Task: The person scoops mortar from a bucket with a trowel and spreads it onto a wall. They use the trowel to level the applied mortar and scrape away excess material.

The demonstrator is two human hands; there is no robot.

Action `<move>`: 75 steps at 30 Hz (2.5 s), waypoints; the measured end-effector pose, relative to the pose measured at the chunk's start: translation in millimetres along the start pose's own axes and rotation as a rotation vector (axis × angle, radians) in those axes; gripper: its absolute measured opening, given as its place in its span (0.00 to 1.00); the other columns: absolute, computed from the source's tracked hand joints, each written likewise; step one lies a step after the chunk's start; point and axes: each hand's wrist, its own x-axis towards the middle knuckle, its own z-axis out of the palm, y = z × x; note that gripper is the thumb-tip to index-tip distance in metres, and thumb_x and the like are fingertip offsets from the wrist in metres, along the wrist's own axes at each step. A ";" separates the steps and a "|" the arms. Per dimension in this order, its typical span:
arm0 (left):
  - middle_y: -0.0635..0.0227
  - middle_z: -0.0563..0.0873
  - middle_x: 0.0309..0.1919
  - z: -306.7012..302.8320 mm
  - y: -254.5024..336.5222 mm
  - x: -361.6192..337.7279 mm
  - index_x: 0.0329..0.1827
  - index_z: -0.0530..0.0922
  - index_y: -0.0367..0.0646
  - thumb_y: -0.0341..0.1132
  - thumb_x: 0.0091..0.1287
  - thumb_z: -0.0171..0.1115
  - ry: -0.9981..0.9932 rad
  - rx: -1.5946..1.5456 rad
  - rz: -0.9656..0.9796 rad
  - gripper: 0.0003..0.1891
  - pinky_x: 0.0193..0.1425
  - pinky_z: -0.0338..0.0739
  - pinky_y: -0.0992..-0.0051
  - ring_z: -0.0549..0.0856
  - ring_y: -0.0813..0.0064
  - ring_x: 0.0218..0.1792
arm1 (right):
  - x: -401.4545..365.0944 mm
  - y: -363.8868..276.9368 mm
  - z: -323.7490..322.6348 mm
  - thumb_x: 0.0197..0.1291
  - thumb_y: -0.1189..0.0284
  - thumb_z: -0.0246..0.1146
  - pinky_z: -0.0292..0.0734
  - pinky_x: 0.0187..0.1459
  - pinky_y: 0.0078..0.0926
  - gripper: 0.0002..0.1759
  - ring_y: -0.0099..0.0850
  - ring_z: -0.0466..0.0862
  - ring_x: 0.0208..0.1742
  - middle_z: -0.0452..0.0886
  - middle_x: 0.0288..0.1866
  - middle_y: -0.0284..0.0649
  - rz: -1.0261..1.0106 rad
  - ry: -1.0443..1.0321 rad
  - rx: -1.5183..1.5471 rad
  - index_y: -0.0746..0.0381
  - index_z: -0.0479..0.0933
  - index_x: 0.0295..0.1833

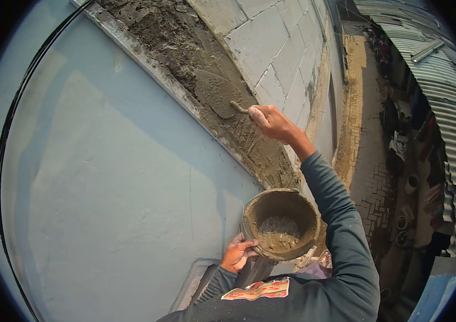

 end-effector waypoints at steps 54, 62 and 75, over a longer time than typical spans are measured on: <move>0.66 0.85 0.37 -2.1 -0.8 3.8 0.46 0.76 0.40 0.27 0.61 0.68 0.028 0.047 -0.032 0.13 0.39 0.86 0.75 0.86 0.77 0.38 | 78.7 -88.1 -50.5 0.72 0.46 0.45 0.62 0.18 0.24 0.33 0.19 0.62 0.16 0.63 0.16 0.29 0.083 -0.291 -0.217 0.62 0.66 0.24; 0.65 0.85 0.39 5.1 5.8 2.4 0.46 0.76 0.40 0.24 0.60 0.68 0.028 0.073 -0.033 0.13 0.42 0.86 0.69 0.87 0.72 0.37 | 14.9 3.3 -42.3 0.73 0.51 0.45 0.65 0.28 0.33 0.30 0.28 0.64 0.23 0.62 0.17 0.37 0.035 -0.321 -0.278 0.67 0.65 0.27; 0.63 0.86 0.42 9.5 -1.0 3.7 0.48 0.77 0.39 0.24 0.61 0.65 0.019 0.061 -0.074 0.13 0.42 0.86 0.70 0.88 0.73 0.37 | 114.7 -3.3 -86.2 0.73 0.49 0.49 0.69 0.27 0.34 0.30 0.31 0.70 0.19 0.69 0.18 0.38 -0.326 0.007 -0.411 0.66 0.71 0.29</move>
